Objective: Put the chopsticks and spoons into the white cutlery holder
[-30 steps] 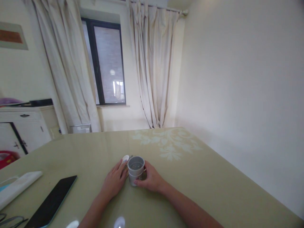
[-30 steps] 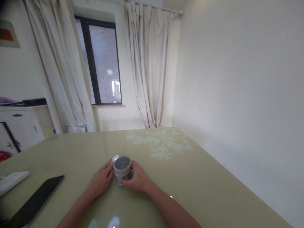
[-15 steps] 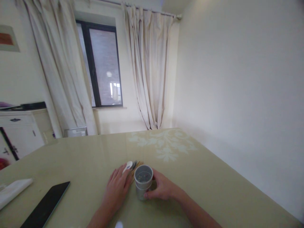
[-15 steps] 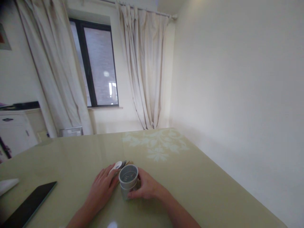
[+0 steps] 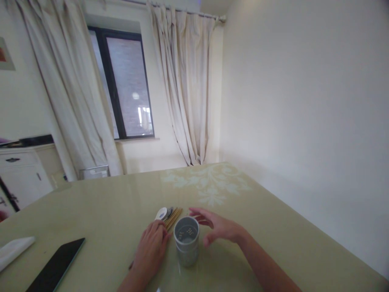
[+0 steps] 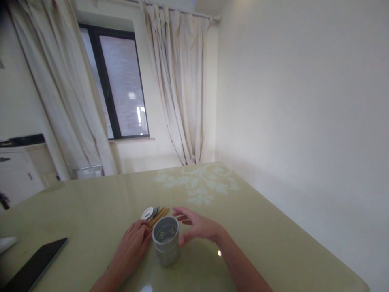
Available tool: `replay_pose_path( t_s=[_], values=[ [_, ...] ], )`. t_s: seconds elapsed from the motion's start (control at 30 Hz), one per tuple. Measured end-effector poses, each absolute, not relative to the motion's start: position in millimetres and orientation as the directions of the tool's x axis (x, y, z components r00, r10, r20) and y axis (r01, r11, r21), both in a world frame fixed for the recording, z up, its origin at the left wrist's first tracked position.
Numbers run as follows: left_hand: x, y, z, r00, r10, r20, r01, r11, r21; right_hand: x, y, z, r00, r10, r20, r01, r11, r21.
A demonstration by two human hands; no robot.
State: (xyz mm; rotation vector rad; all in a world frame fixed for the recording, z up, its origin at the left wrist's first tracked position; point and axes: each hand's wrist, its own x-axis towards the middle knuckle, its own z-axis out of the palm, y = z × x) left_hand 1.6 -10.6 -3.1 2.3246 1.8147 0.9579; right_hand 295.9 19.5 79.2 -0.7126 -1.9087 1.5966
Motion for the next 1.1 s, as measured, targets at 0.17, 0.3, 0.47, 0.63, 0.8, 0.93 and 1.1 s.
replay_pose_path(
  t_s=[0.17, 0.3, 0.47, 0.63, 0.8, 0.93, 1.1],
  values=[
    [7, -8, 6, 0.012, 0.905, 0.426, 0.806, -0.261, 0.532, 272, 33, 108, -0.43, 0.848, 0.31, -0.094, 0.3, -0.949],
    [5, 2, 33, -0.122, 0.951, 0.285, 0.705, -0.119, 0.699, 239, 45, 139, -0.254, 0.861, 0.44, -0.046, 0.444, -0.895],
    [17, 13, 99, -0.205, 0.887, 0.413, 0.57, -0.235, 0.787, 213, 55, 156, -0.062, 0.869, 0.49, -0.068, 0.486, -0.871],
    [50, 6, 176, 0.03, 0.893, 0.449, 0.395, -0.423, 0.816, 219, 35, 179, -0.126, 0.799, 0.588, -0.189, 0.563, -0.805],
    [55, 21, 166, 0.092, 0.882, 0.463, 0.377, -0.461, 0.803, 255, 18, 206, 0.015, 0.778, 0.628, -0.155, 0.622, -0.768],
    [43, 54, 100, 0.144, 0.956, 0.256, 0.714, -0.28, 0.642, 271, 25, 210, -0.079, 0.818, 0.57, -0.072, 0.566, -0.821],
    [39, 61, 67, 0.203, 0.975, 0.086, 0.902, -0.22, 0.37, 259, 30, 190, -0.425, 0.83, 0.36, 0.119, 0.446, -0.887]
  ],
)
